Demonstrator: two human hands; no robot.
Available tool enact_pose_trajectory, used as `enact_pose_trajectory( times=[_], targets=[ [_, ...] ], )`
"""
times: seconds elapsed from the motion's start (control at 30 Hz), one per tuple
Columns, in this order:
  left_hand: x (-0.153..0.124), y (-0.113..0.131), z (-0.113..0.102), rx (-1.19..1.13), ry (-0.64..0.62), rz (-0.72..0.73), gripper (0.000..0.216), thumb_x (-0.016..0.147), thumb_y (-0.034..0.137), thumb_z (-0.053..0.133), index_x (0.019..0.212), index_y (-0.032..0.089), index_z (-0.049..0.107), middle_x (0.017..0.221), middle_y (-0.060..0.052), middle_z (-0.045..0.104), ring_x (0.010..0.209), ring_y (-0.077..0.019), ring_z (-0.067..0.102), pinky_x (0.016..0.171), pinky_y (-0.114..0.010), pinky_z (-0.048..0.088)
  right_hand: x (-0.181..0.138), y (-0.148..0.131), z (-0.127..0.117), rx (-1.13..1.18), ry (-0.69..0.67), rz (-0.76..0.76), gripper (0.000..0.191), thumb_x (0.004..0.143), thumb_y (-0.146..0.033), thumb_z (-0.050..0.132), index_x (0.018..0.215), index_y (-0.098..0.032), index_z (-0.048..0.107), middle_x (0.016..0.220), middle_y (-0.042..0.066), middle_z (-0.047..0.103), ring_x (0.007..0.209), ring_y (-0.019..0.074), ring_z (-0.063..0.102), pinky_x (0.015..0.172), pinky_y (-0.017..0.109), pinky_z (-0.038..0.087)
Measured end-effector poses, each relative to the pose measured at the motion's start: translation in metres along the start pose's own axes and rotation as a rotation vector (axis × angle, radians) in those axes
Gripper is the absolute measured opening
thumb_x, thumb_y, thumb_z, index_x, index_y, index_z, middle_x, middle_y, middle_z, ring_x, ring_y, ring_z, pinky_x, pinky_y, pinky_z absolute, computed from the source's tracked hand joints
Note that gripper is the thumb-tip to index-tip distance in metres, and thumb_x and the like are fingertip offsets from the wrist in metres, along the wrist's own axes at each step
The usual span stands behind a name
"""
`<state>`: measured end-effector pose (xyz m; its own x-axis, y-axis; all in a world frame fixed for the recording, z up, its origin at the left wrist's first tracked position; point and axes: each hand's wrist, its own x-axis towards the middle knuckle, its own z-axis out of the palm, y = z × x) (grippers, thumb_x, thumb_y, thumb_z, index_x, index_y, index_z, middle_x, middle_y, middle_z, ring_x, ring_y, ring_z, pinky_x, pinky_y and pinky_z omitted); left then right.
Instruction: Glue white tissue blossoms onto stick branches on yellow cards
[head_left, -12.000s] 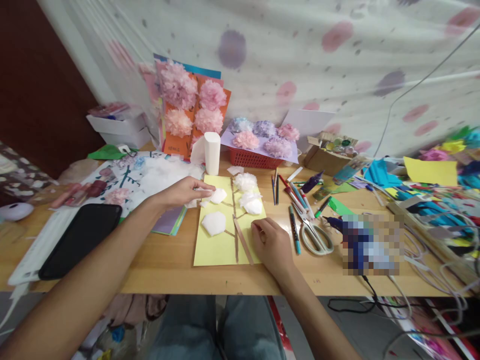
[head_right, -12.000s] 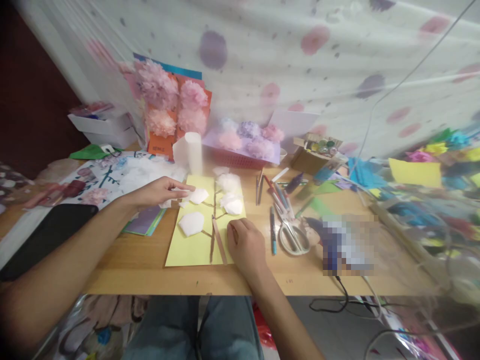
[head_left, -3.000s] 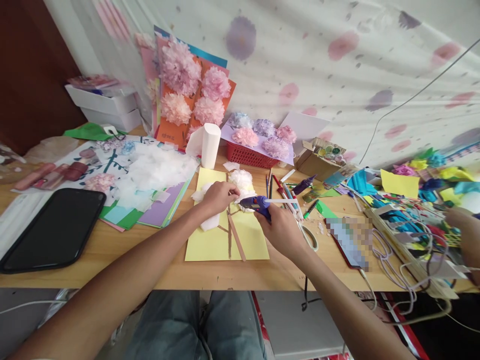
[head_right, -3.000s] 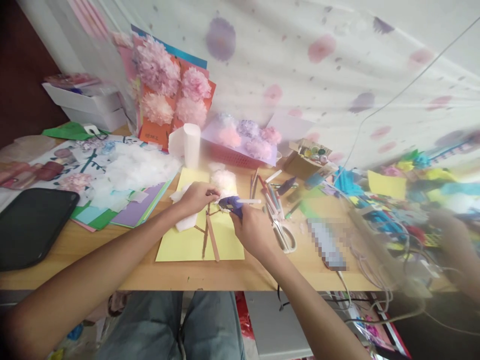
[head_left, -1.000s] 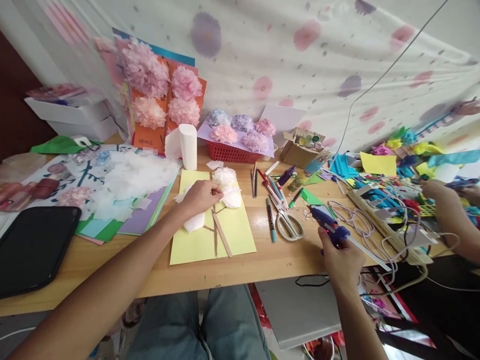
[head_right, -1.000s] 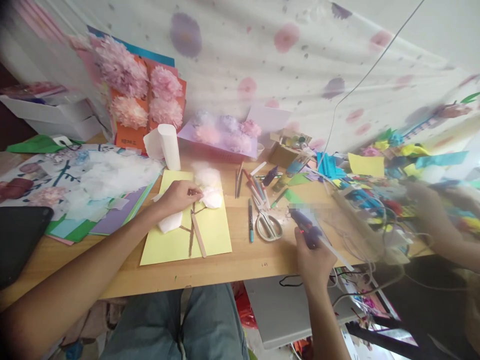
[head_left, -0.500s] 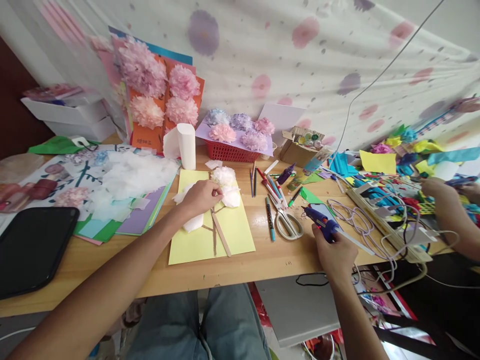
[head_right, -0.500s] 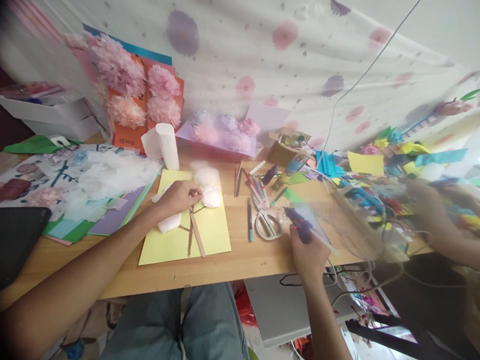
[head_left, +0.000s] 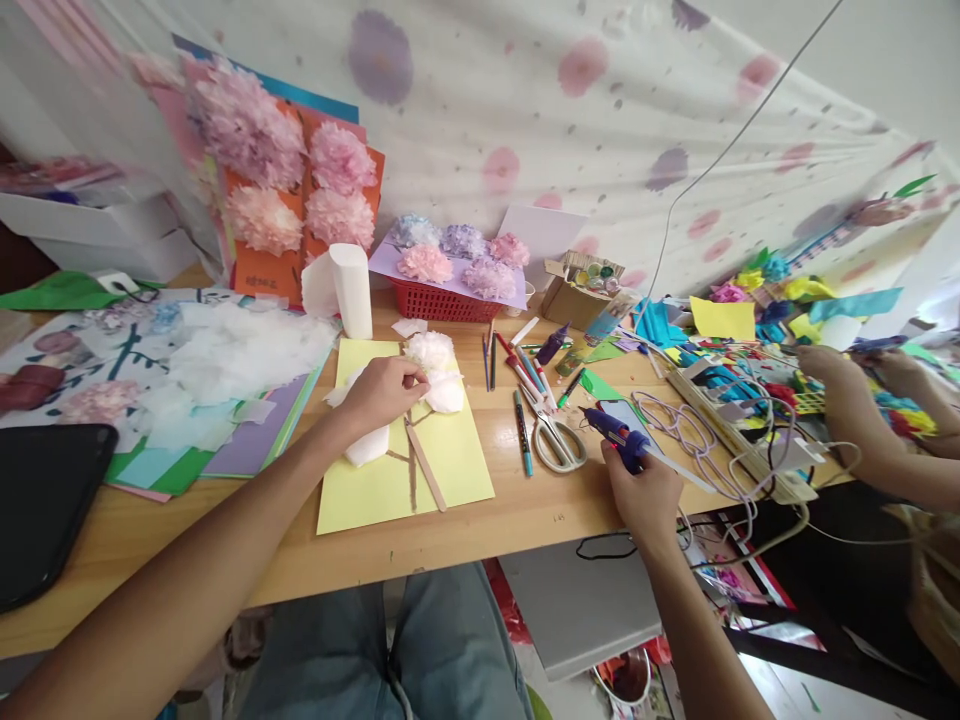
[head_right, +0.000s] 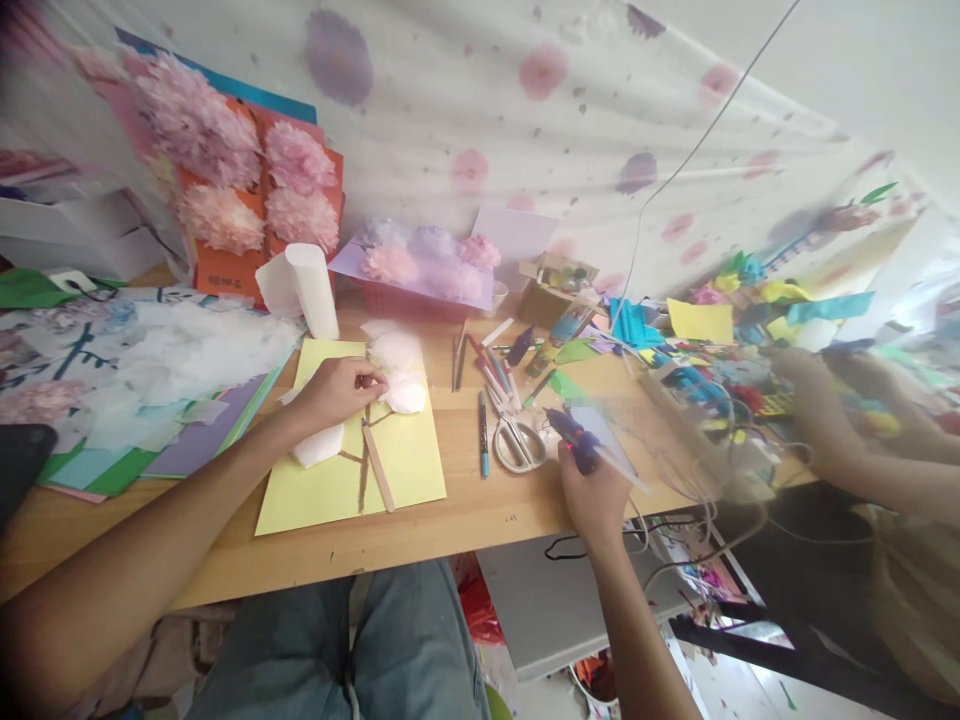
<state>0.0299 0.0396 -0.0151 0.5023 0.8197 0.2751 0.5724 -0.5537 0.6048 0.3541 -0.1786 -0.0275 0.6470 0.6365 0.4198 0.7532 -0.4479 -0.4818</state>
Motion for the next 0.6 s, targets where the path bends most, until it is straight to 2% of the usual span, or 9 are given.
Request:
enact_pose_trajectory(
  times=[0.27,0.47,0.6],
  targets=[
    [0.0,0.002,-0.003,-0.033,-0.007,-0.041,0.015,0.08,0.022,0.063,0.078,0.018,0.078,0.076,-0.004,0.076,0.07,-0.0183,0.065,0.066,-0.028,0.043,-0.004,0.004,-0.006,-0.135,-0.135,0.01,0.044,0.08,-0.06,0.06,0.077,-0.017,0.072,0.069,0.011,0.068,0.069,0.0284,0.062,0.065,0.036,0.041],
    [0.002,0.0,-0.002,-0.062,0.011,-0.051,0.018,0.08,0.025,0.062,0.08,0.018,0.078,0.077,-0.004,0.075,0.07,-0.0183,0.064,0.067,-0.028,0.044,-0.013,0.002,-0.013,-0.072,-0.093,0.053,0.053,0.078,-0.065,0.06,0.096,-0.017,0.074,0.09,0.013,0.074,0.081,0.03,0.065,0.074,0.038,0.044],
    [0.001,-0.002,-0.006,-0.088,0.064,-0.044,0.022,0.082,0.028,0.059,0.08,0.016,0.077,0.074,-0.004,0.073,0.068,-0.018,0.062,0.066,-0.028,0.043,-0.02,0.008,-0.016,-0.042,-0.076,0.08,0.056,0.078,-0.065,0.064,0.103,-0.016,0.073,0.097,0.014,0.075,0.086,0.0312,0.067,0.078,0.041,0.047]
  ],
)
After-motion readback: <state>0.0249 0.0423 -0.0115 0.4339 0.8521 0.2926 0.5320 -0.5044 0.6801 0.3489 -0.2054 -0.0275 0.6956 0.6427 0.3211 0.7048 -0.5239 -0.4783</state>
